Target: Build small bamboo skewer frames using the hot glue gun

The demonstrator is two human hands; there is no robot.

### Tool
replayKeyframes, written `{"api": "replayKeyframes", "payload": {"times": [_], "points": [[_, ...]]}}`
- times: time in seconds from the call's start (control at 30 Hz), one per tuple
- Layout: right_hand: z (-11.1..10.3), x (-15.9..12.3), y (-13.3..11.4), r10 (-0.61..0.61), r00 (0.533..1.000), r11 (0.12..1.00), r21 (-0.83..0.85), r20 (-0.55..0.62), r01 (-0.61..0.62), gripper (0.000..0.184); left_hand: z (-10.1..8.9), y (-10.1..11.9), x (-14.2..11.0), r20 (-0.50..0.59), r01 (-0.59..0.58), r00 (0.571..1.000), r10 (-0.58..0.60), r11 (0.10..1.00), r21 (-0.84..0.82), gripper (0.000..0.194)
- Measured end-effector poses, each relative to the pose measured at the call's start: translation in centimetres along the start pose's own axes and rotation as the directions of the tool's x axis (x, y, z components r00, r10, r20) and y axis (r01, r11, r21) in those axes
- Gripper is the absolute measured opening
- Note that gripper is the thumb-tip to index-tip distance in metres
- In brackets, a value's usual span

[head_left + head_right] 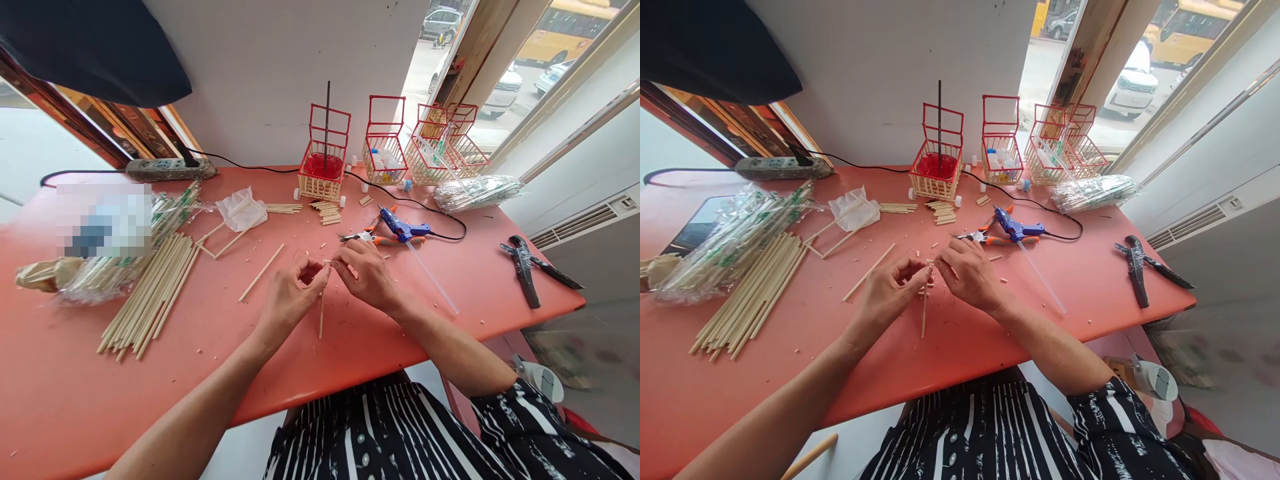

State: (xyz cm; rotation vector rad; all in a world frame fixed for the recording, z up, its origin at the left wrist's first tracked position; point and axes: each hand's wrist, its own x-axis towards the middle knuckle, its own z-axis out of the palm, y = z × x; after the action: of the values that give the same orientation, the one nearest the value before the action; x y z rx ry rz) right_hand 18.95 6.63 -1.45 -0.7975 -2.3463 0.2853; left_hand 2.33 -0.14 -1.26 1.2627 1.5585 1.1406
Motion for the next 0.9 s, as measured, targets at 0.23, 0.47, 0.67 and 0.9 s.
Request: {"api": "replayKeyframes", "payload": {"times": [0.23, 0.47, 0.67, 0.9], "points": [[0.02, -0.04, 0.37, 0.005, 1.0, 1.0, 0.011, -0.007, -0.005, 0.018, -0.05, 0.01, -0.49, 0.095, 0.057, 0.994, -0.052, 0.997, -0.048, 0.026], [0.01, -0.05, 0.38, 0.012, 1.0, 1.0, 0.015, 0.014, -0.012, 0.019, 0.13, 0.12, -0.89, 0.042, -0.009, 0.999, 0.008, 0.999, 0.042, 0.016], [0.1, -0.13, 0.5, -0.008, 1.0, 1.0, -0.001, 0.013, 0.008, 0.021, 0.11, -0.24, -0.83, 0.056, -0.049, 0.997, 0.047, 0.999, 0.024, 0.013], [0.15, -0.23, 0.5, -0.019, 0.999, 0.999, -0.028, 0.034, 0.02, 0.023, 0.08, -0.24, -0.85, 0.06, -0.041, 0.997, 0.04, 0.999, 0.021, 0.012]]}}
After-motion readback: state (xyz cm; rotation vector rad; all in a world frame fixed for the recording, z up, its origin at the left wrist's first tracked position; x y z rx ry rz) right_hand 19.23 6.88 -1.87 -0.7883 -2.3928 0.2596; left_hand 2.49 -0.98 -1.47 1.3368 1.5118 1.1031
